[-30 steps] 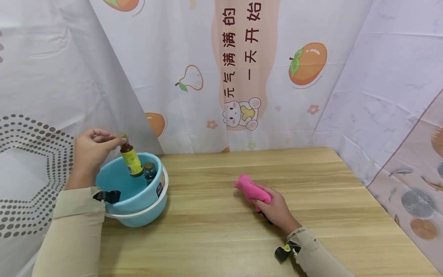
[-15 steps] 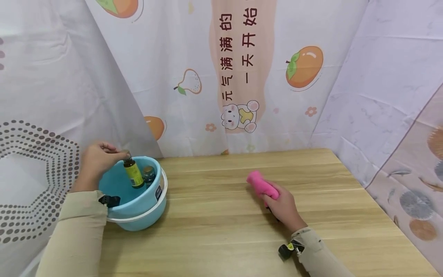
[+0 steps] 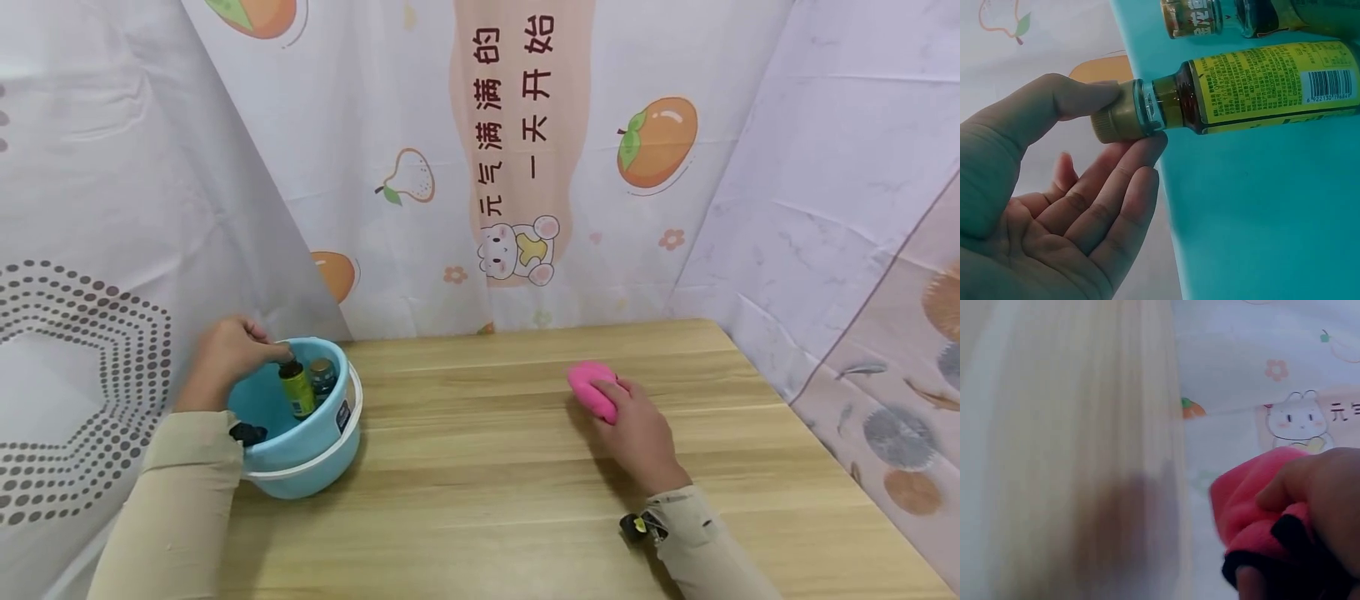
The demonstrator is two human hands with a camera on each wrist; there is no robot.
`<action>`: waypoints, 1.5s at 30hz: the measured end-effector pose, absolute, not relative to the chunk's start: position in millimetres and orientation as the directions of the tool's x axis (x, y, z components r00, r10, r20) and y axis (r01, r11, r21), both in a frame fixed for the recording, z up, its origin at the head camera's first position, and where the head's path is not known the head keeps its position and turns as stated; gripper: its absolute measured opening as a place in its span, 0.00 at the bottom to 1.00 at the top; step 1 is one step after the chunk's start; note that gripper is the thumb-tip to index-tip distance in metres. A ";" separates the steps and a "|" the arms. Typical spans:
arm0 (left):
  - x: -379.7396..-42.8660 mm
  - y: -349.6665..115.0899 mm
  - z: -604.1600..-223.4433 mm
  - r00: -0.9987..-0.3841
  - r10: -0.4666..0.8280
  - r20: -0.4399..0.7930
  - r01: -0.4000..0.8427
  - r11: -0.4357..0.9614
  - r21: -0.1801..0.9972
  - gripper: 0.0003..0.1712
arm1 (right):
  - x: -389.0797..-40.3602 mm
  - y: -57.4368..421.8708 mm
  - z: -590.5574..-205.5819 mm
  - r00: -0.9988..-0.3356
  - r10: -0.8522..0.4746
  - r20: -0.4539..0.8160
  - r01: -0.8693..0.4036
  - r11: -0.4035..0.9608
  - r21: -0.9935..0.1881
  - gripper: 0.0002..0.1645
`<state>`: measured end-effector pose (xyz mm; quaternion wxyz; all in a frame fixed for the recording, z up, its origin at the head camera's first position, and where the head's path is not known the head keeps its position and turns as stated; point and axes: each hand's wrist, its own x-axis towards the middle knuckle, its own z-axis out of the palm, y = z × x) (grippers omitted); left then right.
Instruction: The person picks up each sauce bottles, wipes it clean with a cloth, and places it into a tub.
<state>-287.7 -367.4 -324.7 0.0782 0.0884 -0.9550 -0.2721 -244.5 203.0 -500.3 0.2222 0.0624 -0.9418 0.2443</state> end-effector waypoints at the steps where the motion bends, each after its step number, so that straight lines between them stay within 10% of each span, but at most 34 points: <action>1: -288.2 -366.9 -324.9 -0.973 -0.208 0.103 -0.124 0.841 0.527 0.24 | -242.9 205.3 -498.1 -0.894 -0.013 0.448 -0.222 0.881 -0.417 0.34; 31: -280.9 -376.1 -308.7 -0.990 -0.138 -0.007 -0.129 0.899 0.418 0.26 | -213.7 247.2 -498.4 -0.876 -0.211 0.433 -0.347 0.900 -0.263 0.36; 45: -289.1 -380.8 -323.4 -0.987 -0.101 -0.125 -0.144 0.899 0.414 0.26 | -206.7 235.0 -502.0 -0.944 -0.244 0.220 -0.274 0.955 -0.115 0.44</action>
